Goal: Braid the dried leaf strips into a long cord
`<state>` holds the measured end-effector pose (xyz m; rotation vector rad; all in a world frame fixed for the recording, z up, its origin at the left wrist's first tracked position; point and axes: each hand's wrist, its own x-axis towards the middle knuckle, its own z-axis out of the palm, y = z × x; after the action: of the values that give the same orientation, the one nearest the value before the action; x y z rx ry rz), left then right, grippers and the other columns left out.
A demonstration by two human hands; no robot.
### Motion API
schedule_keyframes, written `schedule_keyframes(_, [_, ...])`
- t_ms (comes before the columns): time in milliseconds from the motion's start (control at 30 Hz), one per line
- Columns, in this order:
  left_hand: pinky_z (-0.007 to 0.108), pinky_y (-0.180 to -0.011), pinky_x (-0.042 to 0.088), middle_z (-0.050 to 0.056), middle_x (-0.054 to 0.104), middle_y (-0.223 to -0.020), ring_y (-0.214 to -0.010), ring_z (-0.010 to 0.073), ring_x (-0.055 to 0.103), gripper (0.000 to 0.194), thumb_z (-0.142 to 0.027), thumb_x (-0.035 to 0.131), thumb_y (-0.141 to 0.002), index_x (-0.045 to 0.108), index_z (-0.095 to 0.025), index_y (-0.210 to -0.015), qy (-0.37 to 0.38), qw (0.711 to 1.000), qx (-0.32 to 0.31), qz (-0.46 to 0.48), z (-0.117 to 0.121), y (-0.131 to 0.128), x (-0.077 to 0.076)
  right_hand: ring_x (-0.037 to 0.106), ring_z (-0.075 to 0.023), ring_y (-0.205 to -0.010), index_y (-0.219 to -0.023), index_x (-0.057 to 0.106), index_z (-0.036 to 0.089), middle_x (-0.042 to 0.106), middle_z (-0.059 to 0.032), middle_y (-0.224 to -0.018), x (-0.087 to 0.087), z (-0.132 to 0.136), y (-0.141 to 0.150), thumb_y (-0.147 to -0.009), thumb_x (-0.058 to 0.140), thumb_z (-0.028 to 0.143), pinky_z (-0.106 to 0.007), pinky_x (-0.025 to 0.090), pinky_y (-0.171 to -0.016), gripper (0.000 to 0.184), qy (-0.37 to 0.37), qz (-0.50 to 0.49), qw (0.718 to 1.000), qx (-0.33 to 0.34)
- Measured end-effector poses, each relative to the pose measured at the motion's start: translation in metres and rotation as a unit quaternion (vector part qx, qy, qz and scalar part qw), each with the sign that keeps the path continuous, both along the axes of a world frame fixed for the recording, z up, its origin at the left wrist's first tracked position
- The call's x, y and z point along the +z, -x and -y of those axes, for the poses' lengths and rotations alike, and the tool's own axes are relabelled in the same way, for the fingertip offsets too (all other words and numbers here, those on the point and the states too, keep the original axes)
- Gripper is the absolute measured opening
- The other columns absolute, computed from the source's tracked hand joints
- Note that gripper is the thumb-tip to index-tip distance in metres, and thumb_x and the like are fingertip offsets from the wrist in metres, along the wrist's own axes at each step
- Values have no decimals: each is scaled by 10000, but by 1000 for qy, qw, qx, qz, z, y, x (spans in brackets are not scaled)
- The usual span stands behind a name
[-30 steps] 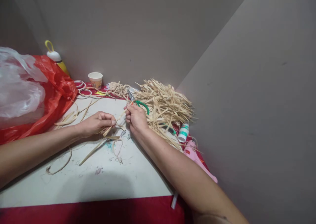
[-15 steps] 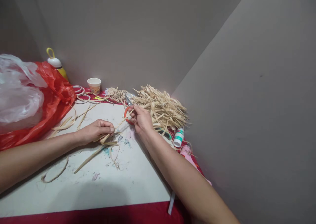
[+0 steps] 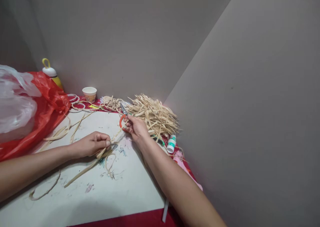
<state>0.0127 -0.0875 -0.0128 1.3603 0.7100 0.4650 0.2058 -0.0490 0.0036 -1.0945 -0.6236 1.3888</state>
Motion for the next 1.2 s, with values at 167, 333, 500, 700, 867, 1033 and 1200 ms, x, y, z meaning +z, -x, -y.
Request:
schedule_keyframes(167, [205, -392, 241, -51, 469, -402, -344, 57, 360, 236, -345, 615, -754, 532, -155, -640, 72, 997, 13, 35, -4, 0, -1, 506, -58, -384, -767, 562, 137, 640, -31, -576, 8, -5, -9, -908, 514, 280, -126, 413, -337, 206, 12, -16, 1000, -6])
schedule_keyframes(333, [203, -387, 242, -50, 484, -417, -344, 49, 356, 244, -344, 630, -751, 532, -151, -638, 67, 996, 20, 47, -8, 2, -2, 473, -36, -378, -729, 551, 142, 625, 5, -558, 12, -12, -12, -876, 534, 157, -96, 366, -323, 149, -33, 11, 998, -55])
schedule_keyframes(500, [220, -377, 196, -74, 411, -394, -337, 46, 298, 287, -385, 625, -771, 510, -165, -627, 22, 999, 17, 41, -7, 2, -4, 433, -24, -367, -645, 549, 135, 589, 20, -522, 15, -15, -12, -825, 603, 160, -95, 343, -315, 190, -63, 67, 992, -83])
schedule_keyframes(700, [218, -394, 165, -76, 408, -426, -366, 44, 280, 294, -408, 587, -794, 525, -161, -648, -19, 999, 36, 6, -8, 3, -1, 458, -27, -391, -666, 559, 150, 610, 18, -544, 21, -33, -13, -833, 604, 219, -105, 390, -370, 187, -87, 164, 981, -57])
schedule_keyframes(867, [214, -421, 193, -88, 392, -439, -395, 53, 271, 272, -400, 559, -799, 553, -155, -680, -89, 987, 133, -28, -21, 11, -2, 454, -95, -342, -547, 565, 138, 563, -35, -423, 29, -40, -33, -822, 620, 294, -192, 345, -318, 321, -58, 305, 950, 31])
schedule_keyframes(1033, [214, -512, 297, -55, 477, -550, -504, 81, 365, 255, -382, 548, -799, 609, -150, -714, -200, 965, 160, -57, -30, 16, -1, 529, -108, -525, -614, 668, 159, 638, -17, -581, 25, -15, -28, -760, 666, 212, -209, 410, -515, 155, -160, 422, 892, 21])
schedule_keyframes(1200, [241, -674, 397, 7, 572, -749, -697, 124, 501, 230, -316, 495, -839, 620, -141, -758, -296, 944, 137, -57, -30, 18, 1, 595, -170, -863, -1210, 624, 262, 659, -63, -1071, 15, -3, 5, -784, 575, 109, -286, 437, -766, 455, -354, 653, 654, 139])
